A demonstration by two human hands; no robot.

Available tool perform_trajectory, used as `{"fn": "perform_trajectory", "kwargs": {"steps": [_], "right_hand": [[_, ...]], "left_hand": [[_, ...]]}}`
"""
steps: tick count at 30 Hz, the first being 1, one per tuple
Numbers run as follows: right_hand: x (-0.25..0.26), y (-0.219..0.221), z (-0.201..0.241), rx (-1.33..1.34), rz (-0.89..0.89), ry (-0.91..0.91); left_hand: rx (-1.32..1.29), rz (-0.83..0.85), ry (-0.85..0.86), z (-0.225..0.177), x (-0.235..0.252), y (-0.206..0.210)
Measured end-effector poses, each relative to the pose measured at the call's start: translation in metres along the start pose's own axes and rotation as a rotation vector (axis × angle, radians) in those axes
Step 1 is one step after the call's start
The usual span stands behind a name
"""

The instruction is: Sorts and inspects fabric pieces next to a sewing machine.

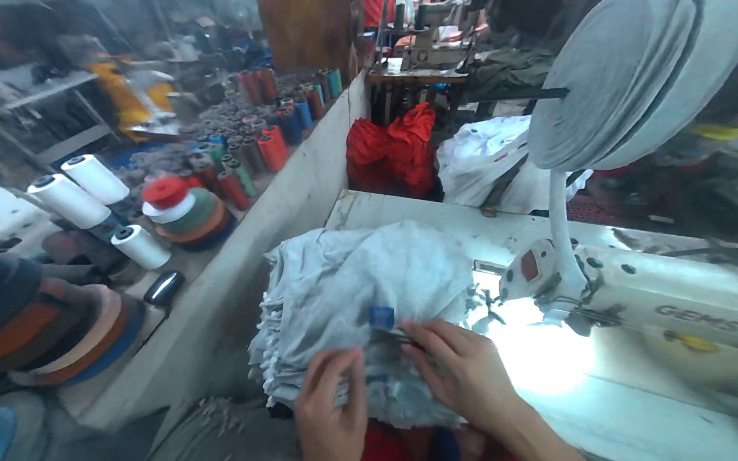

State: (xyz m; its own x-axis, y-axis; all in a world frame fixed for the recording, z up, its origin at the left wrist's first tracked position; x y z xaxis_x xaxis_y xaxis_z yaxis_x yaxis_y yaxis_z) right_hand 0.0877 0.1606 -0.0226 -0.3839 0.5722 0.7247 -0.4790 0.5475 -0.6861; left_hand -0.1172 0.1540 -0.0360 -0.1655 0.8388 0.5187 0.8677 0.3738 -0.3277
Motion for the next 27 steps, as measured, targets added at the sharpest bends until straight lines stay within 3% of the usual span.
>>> {"fn": "perform_trajectory", "kwargs": {"steps": [3,9,12,21,27], "right_hand": [[0.001,0.001,0.000,0.033,-0.042,0.069],[-0.004,-0.003,0.003,0.079,0.000,0.106],[-0.009,-0.008,0.007,0.062,0.031,0.119],[0.021,0.002,0.039,-0.136,0.125,-0.067],[0.030,0.013,0.041,-0.053,0.162,-0.143]], "left_hand": [[0.095,-0.057,0.014,0.005,0.016,-0.020],[0.385,0.325,0.025,-0.002,0.040,0.009],[0.463,0.329,0.043,0.004,0.037,0.017],[0.165,0.188,-0.050,-0.009,-0.004,-0.010],[0.058,0.205,-0.058,0.000,-0.009,-0.010]]}}
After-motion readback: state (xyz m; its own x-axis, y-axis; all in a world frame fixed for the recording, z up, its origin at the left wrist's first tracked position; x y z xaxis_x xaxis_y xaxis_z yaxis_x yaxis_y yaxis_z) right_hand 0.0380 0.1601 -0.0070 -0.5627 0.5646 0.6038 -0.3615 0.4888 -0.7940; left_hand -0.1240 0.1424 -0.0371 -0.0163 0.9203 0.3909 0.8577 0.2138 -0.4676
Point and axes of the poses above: each hand's wrist, its own x-axis towards the middle knuckle, its own y-axis out of the palm, z = x × y, the point moved 5 cm from there along x, towards the middle knuckle, and after that the axes turned 9 degrees about -y, right-handed, at the moved point
